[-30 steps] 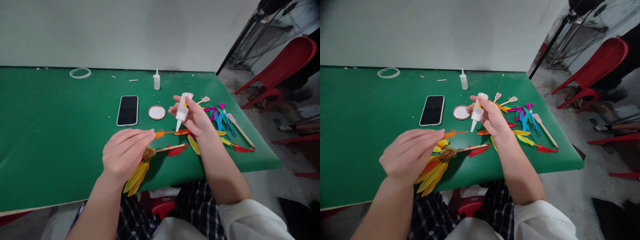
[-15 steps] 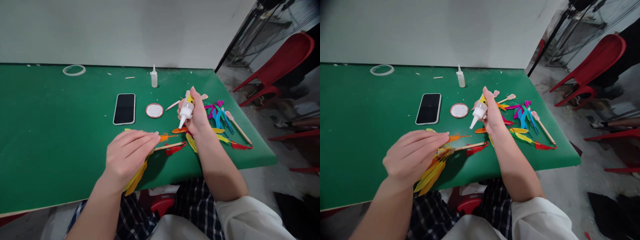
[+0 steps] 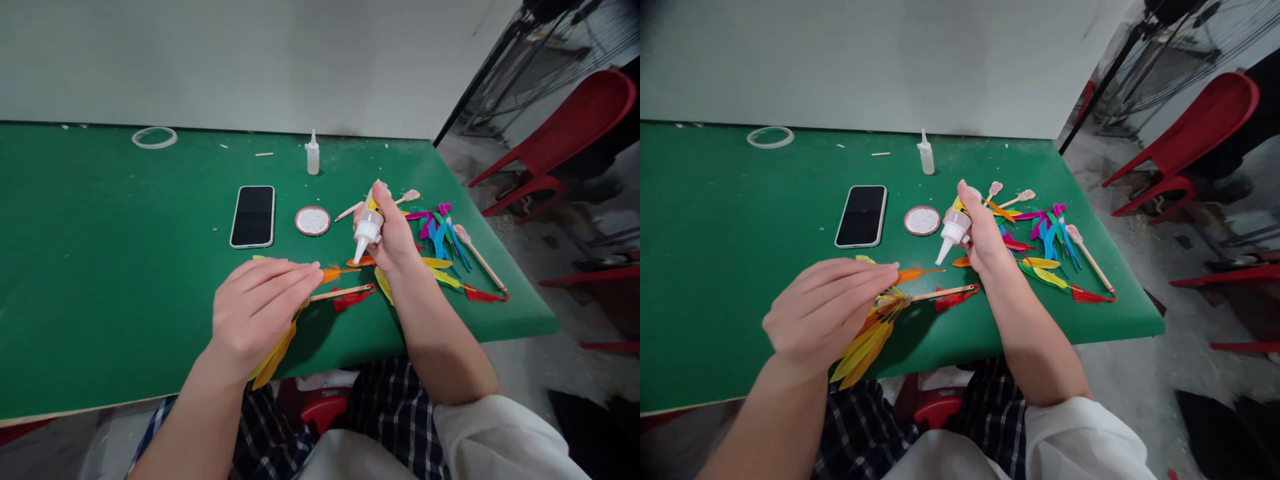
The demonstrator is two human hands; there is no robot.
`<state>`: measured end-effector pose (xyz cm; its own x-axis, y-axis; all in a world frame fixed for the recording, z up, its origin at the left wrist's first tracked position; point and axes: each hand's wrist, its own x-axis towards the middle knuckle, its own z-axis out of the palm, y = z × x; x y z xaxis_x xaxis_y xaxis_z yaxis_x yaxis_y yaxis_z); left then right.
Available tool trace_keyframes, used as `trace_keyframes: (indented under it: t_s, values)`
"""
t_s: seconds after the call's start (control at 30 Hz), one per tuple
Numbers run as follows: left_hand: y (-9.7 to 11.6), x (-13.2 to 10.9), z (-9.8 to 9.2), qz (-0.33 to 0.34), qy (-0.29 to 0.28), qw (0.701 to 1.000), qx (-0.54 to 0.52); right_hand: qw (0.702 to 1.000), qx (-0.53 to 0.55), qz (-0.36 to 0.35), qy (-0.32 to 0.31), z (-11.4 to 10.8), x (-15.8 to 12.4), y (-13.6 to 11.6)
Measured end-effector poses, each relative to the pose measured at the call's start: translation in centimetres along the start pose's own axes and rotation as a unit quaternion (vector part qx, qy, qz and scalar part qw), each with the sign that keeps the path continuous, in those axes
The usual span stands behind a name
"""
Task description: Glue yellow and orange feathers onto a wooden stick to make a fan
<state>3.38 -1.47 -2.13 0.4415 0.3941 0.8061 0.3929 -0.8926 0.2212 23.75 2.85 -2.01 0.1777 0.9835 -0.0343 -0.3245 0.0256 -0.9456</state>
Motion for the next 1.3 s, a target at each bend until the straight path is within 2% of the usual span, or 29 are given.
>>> trace_keyframes:
  t_s: [0.47, 0.7, 0.83, 0.97, 1.13, 1.3]
  values:
    - [0.0, 0.1, 0.0, -0.003, -0.001, 1.0, -0.003, 1.0, -0.015, 0.012, 0.004, 0.1, -0.1, 0.0]
    - [-0.5, -0.2, 0.0, -0.018, -0.003, 1.0, 0.013, 0.998, 0.07, 0.0, -0.002, -0.5, -0.3, -0.7]
    - [-0.8, -0.4, 0.0, -0.015, -0.005, 1.0, 0.018, 0.993, 0.109, 0.005, -0.038, -0.5, -0.6, -1.2]
    - [-1.0, -0.4, 0.0, -0.012, 0.003, 1.0, 0.006, 0.991, 0.103, 0.019, -0.082, -0.1, -0.8, -1.3]
    - [-1.0, -0.4, 0.0, -0.009, -0.011, 1.0, 0.01, 0.991, 0.108, 0.041, -0.072, -0.4, -0.6, -1.2]
    - [-0.8, -0.3, 0.0, -0.01, -0.02, 1.0, 0.001, 0.994, 0.068, 0.061, -0.062, -0.5, -0.4, -1.2]
